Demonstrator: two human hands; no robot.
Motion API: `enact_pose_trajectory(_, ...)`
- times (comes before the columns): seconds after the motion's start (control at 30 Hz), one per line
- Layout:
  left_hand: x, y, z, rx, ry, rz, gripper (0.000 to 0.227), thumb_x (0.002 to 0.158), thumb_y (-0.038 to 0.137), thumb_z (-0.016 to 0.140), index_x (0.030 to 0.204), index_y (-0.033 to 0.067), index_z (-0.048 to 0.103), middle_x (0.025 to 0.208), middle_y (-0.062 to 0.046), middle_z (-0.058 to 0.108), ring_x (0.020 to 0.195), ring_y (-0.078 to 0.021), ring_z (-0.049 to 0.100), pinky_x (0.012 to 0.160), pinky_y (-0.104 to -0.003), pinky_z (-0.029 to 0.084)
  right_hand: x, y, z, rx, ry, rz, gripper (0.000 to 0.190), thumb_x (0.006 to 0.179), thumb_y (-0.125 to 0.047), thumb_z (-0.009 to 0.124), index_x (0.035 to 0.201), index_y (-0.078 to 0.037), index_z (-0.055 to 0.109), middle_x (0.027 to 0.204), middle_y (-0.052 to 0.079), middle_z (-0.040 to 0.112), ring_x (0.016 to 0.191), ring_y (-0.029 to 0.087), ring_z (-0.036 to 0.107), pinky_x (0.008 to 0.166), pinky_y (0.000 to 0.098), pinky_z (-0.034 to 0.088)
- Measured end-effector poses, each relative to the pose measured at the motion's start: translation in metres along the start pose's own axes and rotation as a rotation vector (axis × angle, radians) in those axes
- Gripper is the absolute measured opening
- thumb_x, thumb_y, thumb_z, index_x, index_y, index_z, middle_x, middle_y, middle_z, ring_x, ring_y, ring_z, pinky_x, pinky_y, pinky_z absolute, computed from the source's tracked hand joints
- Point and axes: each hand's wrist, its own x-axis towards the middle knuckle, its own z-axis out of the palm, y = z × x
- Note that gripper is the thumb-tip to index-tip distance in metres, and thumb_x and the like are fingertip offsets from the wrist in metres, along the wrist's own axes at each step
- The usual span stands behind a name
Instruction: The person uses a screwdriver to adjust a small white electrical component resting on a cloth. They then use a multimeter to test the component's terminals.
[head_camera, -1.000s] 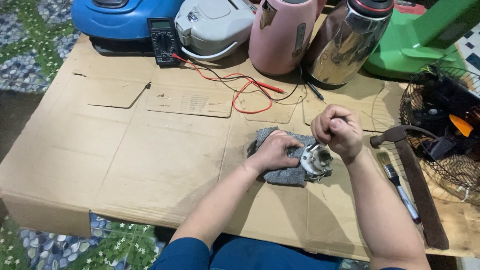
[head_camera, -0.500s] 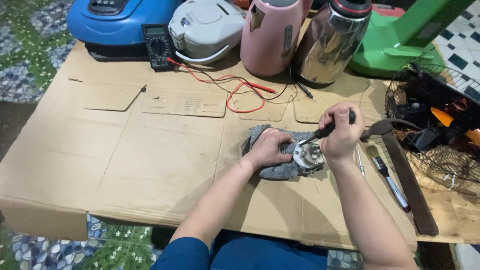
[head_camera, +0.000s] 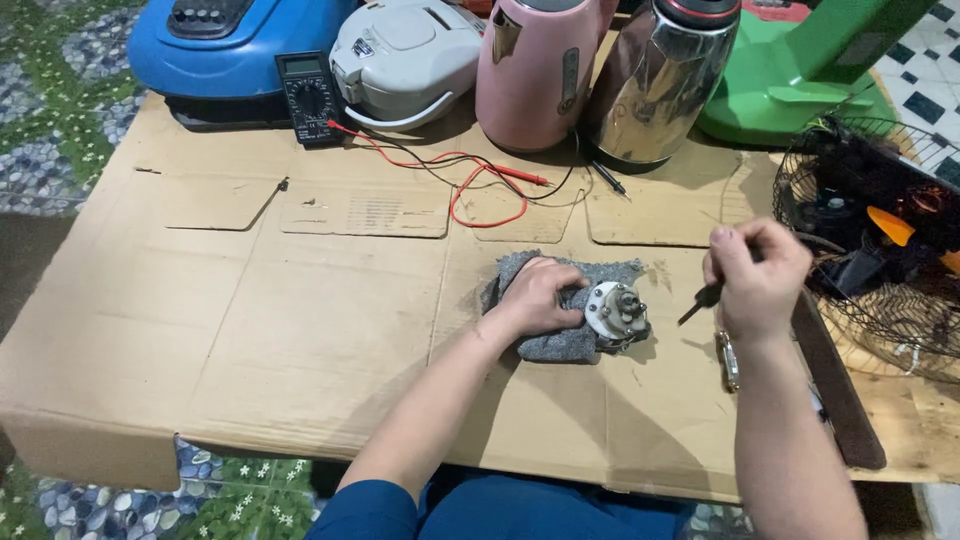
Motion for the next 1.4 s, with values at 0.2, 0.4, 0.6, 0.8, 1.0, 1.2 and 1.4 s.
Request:
enact_pose_trajectory(0.2, 0.0, 0.004, -0.001, -0.006, 0.059, 0.068, 0.039, 0.063, 0.03, 0.076, 0.1, 0.0168, 0.072, 0.098, 0.0, 0.077, 0.093, -0.0249, 0.066, 0.097, -0.04, 0.045, -0.049, 0.037, -0.025, -0.11, 0.012, 0.077, 0.01, 0.098, 0.001, 0.062, 0.098, -0.008, 0.058, 0.086, 0.007, 0.064, 0.08, 0.017, 0.061, 0.079, 0.0316, 0.053)
enact_pose_trajectory(0.4, -0.001, 0.005, -0.003, -0.023, 0.044, 0.043, 0.04, 0.064, 0.029, 0.076, 0.102, 0.0174, 0.072, 0.1, 0.001, 0.077, 0.094, -0.0234, 0.065, 0.1, -0.04, 0.043, -0.052, -0.003, -0.071, -0.73, -0.468, 0.39, 0.015, 0.081, -0.015, 0.079, 0.096, -0.014, 0.078, 0.101, -0.001, 0.079, 0.098, 0.017, 0.071, 0.091, 0.0319, 0.047)
enact_pose_trajectory(0.6, -0.001, 0.005, -0.005, -0.015, 0.0, -0.012, 0.047, 0.066, 0.032, 0.077, 0.11, 0.0165, 0.074, 0.107, -0.004, 0.077, 0.102, -0.025, 0.065, 0.102, -0.044, 0.043, -0.064, -0.061, -0.069, -0.329, -0.183, 0.033, 0.026, 0.078, 0.001, 0.083, 0.102, 0.001, 0.072, 0.112, 0.017, 0.074, 0.105, 0.022, 0.07, 0.106, 0.0311, 0.053)
enact_pose_trajectory(0.8, -0.002, -0.002, 0.002, 0.006, 0.057, 0.051, 0.045, 0.064, 0.031, 0.078, 0.107, 0.016, 0.074, 0.103, -0.002, 0.077, 0.097, -0.0249, 0.067, 0.1, -0.042, 0.045, -0.071, -0.066, -0.039, -0.475, -0.093, -0.357, 0.025, 0.081, -0.003, 0.09, 0.098, 0.004, 0.072, 0.099, 0.018, 0.075, 0.09, 0.025, 0.072, 0.089, 0.0331, 0.057)
enact_pose_trajectory(1.0, -0.001, 0.001, -0.001, 0.003, 0.011, 0.011, 0.047, 0.068, 0.033, 0.079, 0.111, 0.0158, 0.073, 0.105, -0.004, 0.077, 0.099, -0.0249, 0.067, 0.102, -0.045, 0.044, -0.068, -0.051, -0.032, -0.529, -0.097, -0.459, 0.031, 0.08, -0.011, 0.094, 0.096, 0.003, 0.071, 0.094, 0.016, 0.074, 0.083, 0.025, 0.072, 0.081, 0.0328, 0.056)
enact_pose_trajectory(1.2, -0.001, -0.002, 0.002, -0.008, 0.034, 0.027, 0.046, 0.065, 0.032, 0.079, 0.108, 0.0163, 0.074, 0.103, -0.003, 0.077, 0.097, -0.0248, 0.066, 0.1, -0.042, 0.044, -0.058, -0.049, -0.027, -0.591, -0.133, -0.53, 0.036, 0.081, -0.018, 0.094, 0.099, 0.002, 0.07, 0.094, 0.014, 0.074, 0.083, 0.023, 0.071, 0.081, 0.0313, 0.055)
enact_pose_trajectory(1.4, -0.001, 0.001, 0.0, -0.007, 0.042, 0.044, 0.044, 0.065, 0.031, 0.077, 0.106, 0.0148, 0.074, 0.099, -0.002, 0.077, 0.093, -0.0248, 0.066, 0.098, -0.042, 0.045, -0.053, -0.041, -0.023, -0.648, -0.16, -0.5, 0.038, 0.081, -0.023, 0.095, 0.101, -0.002, 0.071, 0.098, 0.01, 0.075, 0.087, 0.022, 0.073, 0.083, 0.0321, 0.055)
